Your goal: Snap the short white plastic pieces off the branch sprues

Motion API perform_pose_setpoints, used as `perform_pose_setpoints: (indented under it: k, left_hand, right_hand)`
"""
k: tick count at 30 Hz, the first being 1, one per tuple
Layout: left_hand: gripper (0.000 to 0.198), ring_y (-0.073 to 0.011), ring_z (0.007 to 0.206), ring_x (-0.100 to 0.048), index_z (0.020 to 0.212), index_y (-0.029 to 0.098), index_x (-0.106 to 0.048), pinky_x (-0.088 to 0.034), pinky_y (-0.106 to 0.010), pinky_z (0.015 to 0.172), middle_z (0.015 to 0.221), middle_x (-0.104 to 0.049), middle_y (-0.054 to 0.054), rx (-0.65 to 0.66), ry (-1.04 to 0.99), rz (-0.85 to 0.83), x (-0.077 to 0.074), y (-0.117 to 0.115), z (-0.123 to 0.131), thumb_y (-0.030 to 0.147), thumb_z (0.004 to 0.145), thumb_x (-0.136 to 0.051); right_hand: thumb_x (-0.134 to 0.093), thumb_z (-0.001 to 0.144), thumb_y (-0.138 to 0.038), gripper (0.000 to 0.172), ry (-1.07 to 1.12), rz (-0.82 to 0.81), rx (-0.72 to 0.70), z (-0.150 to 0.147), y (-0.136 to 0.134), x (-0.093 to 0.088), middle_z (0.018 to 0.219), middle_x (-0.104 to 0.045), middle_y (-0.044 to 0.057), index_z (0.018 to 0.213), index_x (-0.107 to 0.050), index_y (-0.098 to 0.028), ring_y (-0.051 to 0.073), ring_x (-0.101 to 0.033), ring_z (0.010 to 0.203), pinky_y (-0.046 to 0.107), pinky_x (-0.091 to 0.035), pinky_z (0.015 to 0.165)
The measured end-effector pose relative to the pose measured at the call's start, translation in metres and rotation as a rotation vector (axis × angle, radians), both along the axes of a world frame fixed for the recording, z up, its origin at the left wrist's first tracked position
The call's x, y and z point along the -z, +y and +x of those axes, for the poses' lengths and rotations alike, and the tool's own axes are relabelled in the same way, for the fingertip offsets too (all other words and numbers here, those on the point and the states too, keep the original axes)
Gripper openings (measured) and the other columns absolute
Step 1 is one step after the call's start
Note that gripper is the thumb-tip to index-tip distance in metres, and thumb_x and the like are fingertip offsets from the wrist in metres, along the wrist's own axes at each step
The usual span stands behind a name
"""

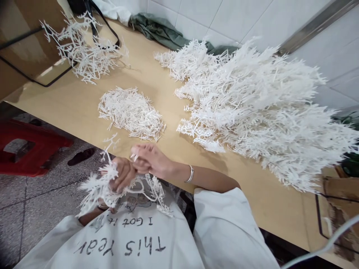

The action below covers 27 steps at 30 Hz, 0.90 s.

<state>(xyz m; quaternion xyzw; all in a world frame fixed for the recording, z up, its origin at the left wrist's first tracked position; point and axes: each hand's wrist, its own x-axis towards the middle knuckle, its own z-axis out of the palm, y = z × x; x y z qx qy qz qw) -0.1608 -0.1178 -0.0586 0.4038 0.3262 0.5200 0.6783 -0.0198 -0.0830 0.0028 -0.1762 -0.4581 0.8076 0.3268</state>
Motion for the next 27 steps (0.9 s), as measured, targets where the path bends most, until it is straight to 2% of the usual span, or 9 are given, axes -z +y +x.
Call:
perform_pose_setpoints:
  k: [2,4,7,12,14,16,18,21,27]
  left_hand:
    - [0.066,-0.0079,0.022,-0.023,0.040,0.022,-0.025,-0.019,-0.025,0.027,0.024,-0.014,0.008,0.019,-0.123,0.041,-0.004,0.002,-0.002,0.076,0.060,-0.056]
    - [0.056,-0.0077,0.026,-0.029,0.046,0.021,-0.035,-0.021,-0.023,0.030,0.029,-0.024,0.008,0.012,-0.167,0.034,-0.010,0.001,-0.004,0.064,0.067,-0.061]
    - [0.043,-0.0063,0.036,-0.033,0.054,0.018,-0.045,-0.023,-0.021,0.036,0.042,-0.039,0.005,-0.071,-0.014,0.005,-0.018,-0.001,-0.007,0.050,0.077,-0.062]
    - [0.041,-0.0055,0.044,-0.034,0.053,0.015,-0.049,-0.026,-0.021,0.044,0.047,-0.044,0.004,-0.115,0.261,0.086,-0.019,0.000,-0.006,0.040,0.084,-0.058]
    - [0.039,-0.0058,0.044,-0.036,0.055,0.015,-0.050,-0.026,-0.021,0.045,0.048,-0.045,0.004,-0.130,0.352,0.151,-0.019,0.000,-0.007,0.038,0.086,-0.055]
    - [0.036,-0.0060,0.045,-0.036,0.056,0.015,-0.051,-0.026,-0.021,0.045,0.048,-0.045,0.004,-0.157,0.423,0.208,-0.018,0.000,-0.009,0.034,0.087,-0.054]
    - [0.036,-0.0061,0.044,-0.035,0.056,0.016,-0.049,-0.025,-0.021,0.045,0.047,-0.043,0.005,-0.181,0.496,0.247,-0.019,-0.002,-0.011,0.032,0.087,-0.054]
    - [0.037,-0.0062,0.043,-0.032,0.055,0.016,-0.047,-0.023,-0.021,0.044,0.046,-0.040,0.006,-0.177,0.554,0.272,-0.020,-0.002,-0.014,0.032,0.088,-0.054]
    - [0.035,-0.0066,0.046,-0.032,0.058,0.016,-0.043,-0.024,-0.022,0.047,0.049,-0.039,0.005,-0.042,0.571,0.352,-0.027,0.000,-0.020,0.029,0.090,-0.049]
  right_hand:
    - [-0.044,0.093,-0.039,0.038,-0.088,0.165,0.072,0.006,0.008,-0.008,0.046,-0.024,-0.011,0.062,-0.034,-0.019,0.003,-0.019,0.037,0.017,-0.020,0.038]
    - [-0.044,0.094,-0.038,0.035,-0.312,0.508,0.174,0.012,0.019,-0.014,0.051,-0.031,-0.009,0.066,-0.039,-0.018,0.004,-0.025,0.042,0.019,-0.024,0.044]
    - [-0.041,0.096,-0.029,0.024,-0.760,1.011,0.338,0.017,0.036,-0.011,0.065,-0.047,-0.002,0.080,-0.052,-0.015,0.007,-0.040,0.056,0.022,-0.033,0.056]
    - [-0.036,0.091,-0.012,0.029,-1.211,1.354,0.458,0.021,0.053,0.007,0.099,-0.057,0.011,0.112,-0.056,-0.013,0.019,-0.052,0.086,0.032,-0.040,0.076]
    - [-0.038,0.089,-0.011,0.031,-1.234,1.393,0.525,0.022,0.053,0.005,0.109,-0.056,0.014,0.114,-0.057,-0.014,0.023,-0.050,0.097,0.038,-0.039,0.084]
    - [-0.041,0.091,-0.017,0.023,-1.082,1.341,0.541,0.023,0.049,-0.003,0.105,-0.058,0.013,0.104,-0.060,-0.014,0.021,-0.051,0.096,0.037,-0.038,0.086]
    - [-0.046,0.092,-0.028,0.018,-0.862,1.229,0.370,0.024,0.044,-0.014,0.091,-0.060,0.007,0.092,-0.059,-0.015,0.015,-0.052,0.084,0.030,-0.040,0.079]
    - [-0.058,0.085,-0.044,0.029,-0.721,1.127,-0.002,0.024,0.036,-0.027,0.074,-0.054,0.000,0.080,-0.055,-0.015,0.010,-0.047,0.069,0.024,-0.036,0.068]
    - [-0.048,0.091,-0.045,0.034,-0.718,1.024,-0.191,0.023,0.028,-0.028,0.064,-0.039,-0.004,0.074,-0.048,-0.015,0.006,-0.035,0.057,0.021,-0.027,0.057]
